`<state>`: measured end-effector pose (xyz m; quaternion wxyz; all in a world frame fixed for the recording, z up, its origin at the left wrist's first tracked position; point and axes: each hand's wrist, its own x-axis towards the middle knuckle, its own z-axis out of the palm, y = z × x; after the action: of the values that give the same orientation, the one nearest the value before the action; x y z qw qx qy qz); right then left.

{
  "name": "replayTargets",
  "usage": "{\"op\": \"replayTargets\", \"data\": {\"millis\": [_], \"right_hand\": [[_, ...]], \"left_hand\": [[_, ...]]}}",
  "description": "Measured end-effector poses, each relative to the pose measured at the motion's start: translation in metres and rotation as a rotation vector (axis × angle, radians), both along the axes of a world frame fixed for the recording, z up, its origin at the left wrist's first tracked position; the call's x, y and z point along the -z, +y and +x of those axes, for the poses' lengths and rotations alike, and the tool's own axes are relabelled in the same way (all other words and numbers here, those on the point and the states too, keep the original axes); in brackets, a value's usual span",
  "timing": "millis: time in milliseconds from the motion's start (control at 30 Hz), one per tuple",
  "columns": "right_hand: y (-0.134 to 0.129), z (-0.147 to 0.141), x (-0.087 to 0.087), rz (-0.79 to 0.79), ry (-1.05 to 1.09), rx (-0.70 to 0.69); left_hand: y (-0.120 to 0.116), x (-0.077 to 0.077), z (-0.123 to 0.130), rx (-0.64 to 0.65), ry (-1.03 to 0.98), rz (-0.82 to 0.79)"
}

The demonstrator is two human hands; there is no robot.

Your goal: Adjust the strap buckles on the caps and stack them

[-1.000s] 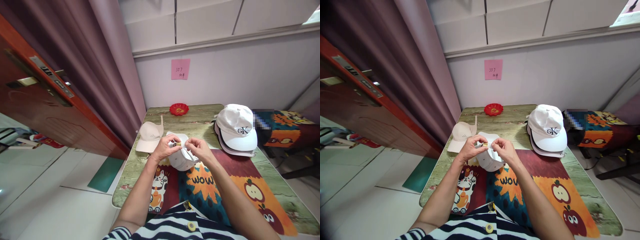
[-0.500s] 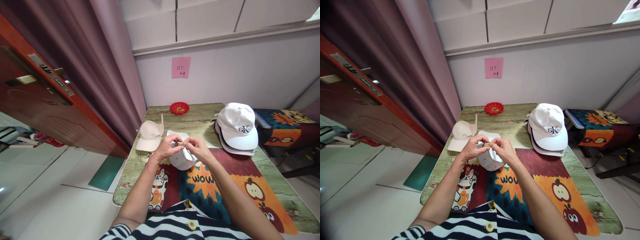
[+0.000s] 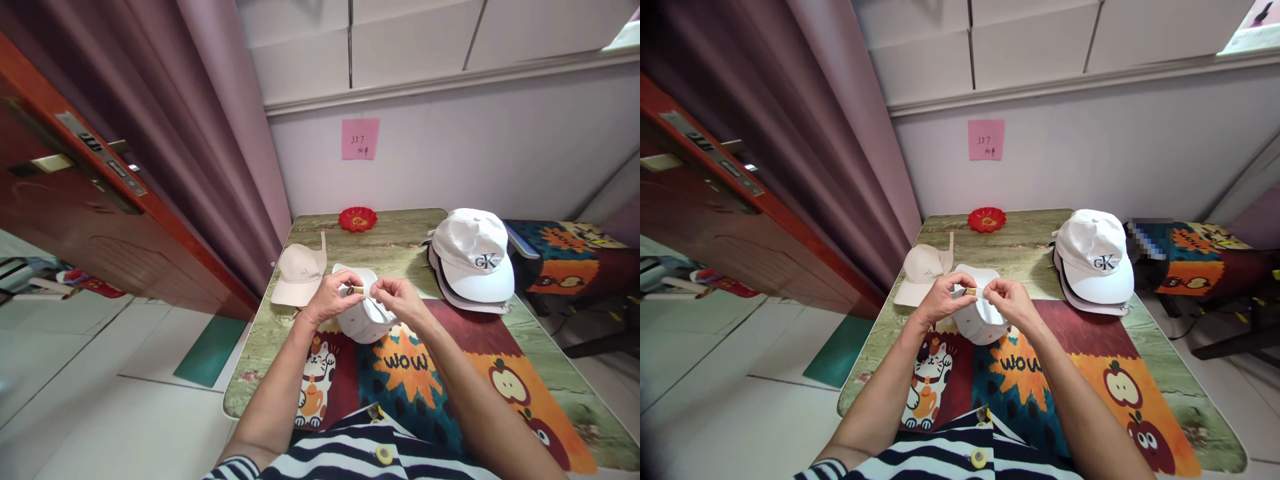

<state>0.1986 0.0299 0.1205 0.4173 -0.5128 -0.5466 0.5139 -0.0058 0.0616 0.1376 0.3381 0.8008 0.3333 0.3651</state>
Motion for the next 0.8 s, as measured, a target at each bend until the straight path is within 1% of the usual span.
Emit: {"op": "replayTargets", "data": {"millis": [133,433,700,800], "right_hand": [[0.0,-0.002,0.004,-0.002,0.024,0.003],[-0.003,-0.007,-0.001,0.011,0.029,0.004],[-0.006,0.002,0.0,-0.035,0.045,-0.016],[-0.005,0.002,0.001,-0.019,0.059,-0.011]], "left_hand": [[-0.001,0.001,0.0,-0.002,0.008,0.003],[-0.005,-0.002,0.005,0.012,0.01,-0.012],[-0.002,-0.003,-0.004,-0.016,-0.003,-0.007],[-0.001,-0.002,-0.004,-0.015,-0.003,-0.003]]}}
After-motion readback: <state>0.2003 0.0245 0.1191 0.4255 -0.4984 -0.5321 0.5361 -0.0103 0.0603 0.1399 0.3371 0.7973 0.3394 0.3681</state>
